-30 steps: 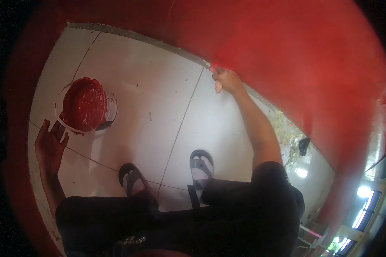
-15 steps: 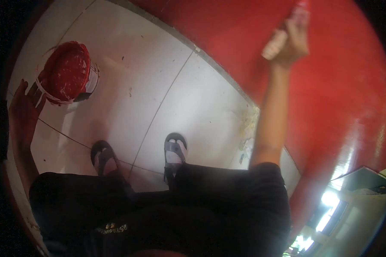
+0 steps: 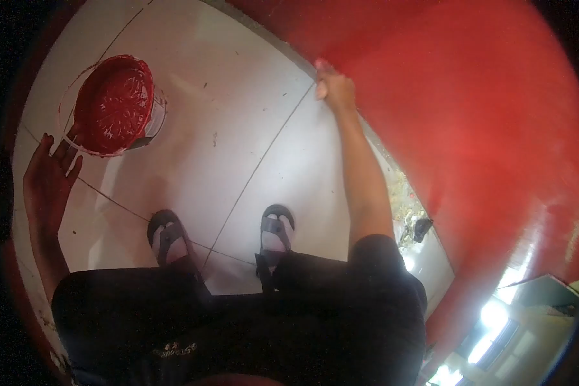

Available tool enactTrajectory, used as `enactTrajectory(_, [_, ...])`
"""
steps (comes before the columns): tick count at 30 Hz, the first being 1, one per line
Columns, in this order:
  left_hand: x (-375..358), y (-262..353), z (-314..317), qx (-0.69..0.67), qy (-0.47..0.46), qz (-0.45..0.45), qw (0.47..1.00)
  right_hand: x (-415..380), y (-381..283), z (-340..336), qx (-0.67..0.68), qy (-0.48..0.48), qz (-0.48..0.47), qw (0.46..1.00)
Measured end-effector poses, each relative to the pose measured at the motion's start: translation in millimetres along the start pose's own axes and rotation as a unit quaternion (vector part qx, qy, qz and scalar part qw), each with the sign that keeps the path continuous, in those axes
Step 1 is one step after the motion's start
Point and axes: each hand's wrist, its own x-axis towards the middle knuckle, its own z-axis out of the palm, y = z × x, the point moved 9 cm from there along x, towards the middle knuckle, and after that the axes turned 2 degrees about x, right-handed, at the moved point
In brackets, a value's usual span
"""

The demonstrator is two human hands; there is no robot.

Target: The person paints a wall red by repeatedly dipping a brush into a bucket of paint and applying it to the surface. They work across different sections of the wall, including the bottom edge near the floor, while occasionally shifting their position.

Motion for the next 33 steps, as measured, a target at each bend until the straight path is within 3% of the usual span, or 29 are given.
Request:
enactTrajectory(1, [4,2,3,0.007,-0.015,0.015,1.000,7,-5,-50,-0.008,0.056,-0.018,0.998])
enactTrajectory(3, [9,5,8,-0.006,-0.026,0.030,0.999,20,4,-132,0.113,0.077,-0.014,0.991])
enactTrajectory(5, [12,11,11,-0.036,-0.056,0.039,0.997,26,42,-200,0.338,0.100,0.003,0.936])
enactTrajectory(6, [12,11,8,-0.039,-0.056,0.039,0.997,17,6,-257,0.205,0.161,-0.140,0.955])
enactTrajectory(7, [12,15,11,-0.032,-0.092,0.059,0.994,-1,-29,-312,0.060,0.255,-0.259,0.930])
enactTrajectory(8, [11,18,16,-0.025,-0.129,0.078,0.988,-5,-34,-348,-0.022,0.328,-0.184,0.926])
enactTrajectory(9, [12,16,18,-0.028,-0.132,0.072,0.988,-14,-60,-379,-0.148,0.387,-0.251,0.875])
enactTrajectory(12, [7,18,32,0.025,-0.157,0.091,0.983,-35,-50,-437,-0.257,0.539,-0.239,0.766])
enactTrajectory(14, [9,12,16,0.021,-0.032,0.058,0.998,-22,-8,-426,-0.327,0.574,-0.169,0.732])
enactTrajectory(15, [7,12,18,0.023,-0.033,0.058,0.998,-13,13,-404,-0.339,0.567,-0.142,0.737])
enactTrajectory(17, [6,8,12,-0.018,-0.001,0.028,0.999,-9,-32,-331,-0.247,0.532,-0.174,0.791])
enactTrajectory(20, [3,5,6,-0.016,-0.009,0.030,0.999,0,-34,-201,-0.221,0.440,-0.088,0.866])
enactTrajectory(24, [-8,7,12,0.035,-0.011,0.056,0.998,-5,-30,-36,-0.113,0.248,-0.088,0.958])
enactTrajectory(26, [-9,-4,16,-0.038,-0.003,-0.022,0.999,-6,-30,19,0.001,0.042,-0.021,0.999])
enactTrajectory(30, [-7,-4,13,-0.050,0.020,-0.034,0.998,8,-11,10,0.072,0.069,-0.054,0.994])
enactTrajectory(31, [-6,-4,14,-0.052,0.016,-0.037,0.998,20,21,-11,0.227,0.098,0.008,0.969])
enactTrajectory(33, [-4,7,13,-0.036,0.014,0.019,0.999,22,30,-96,0.225,0.186,-0.034,0.956])
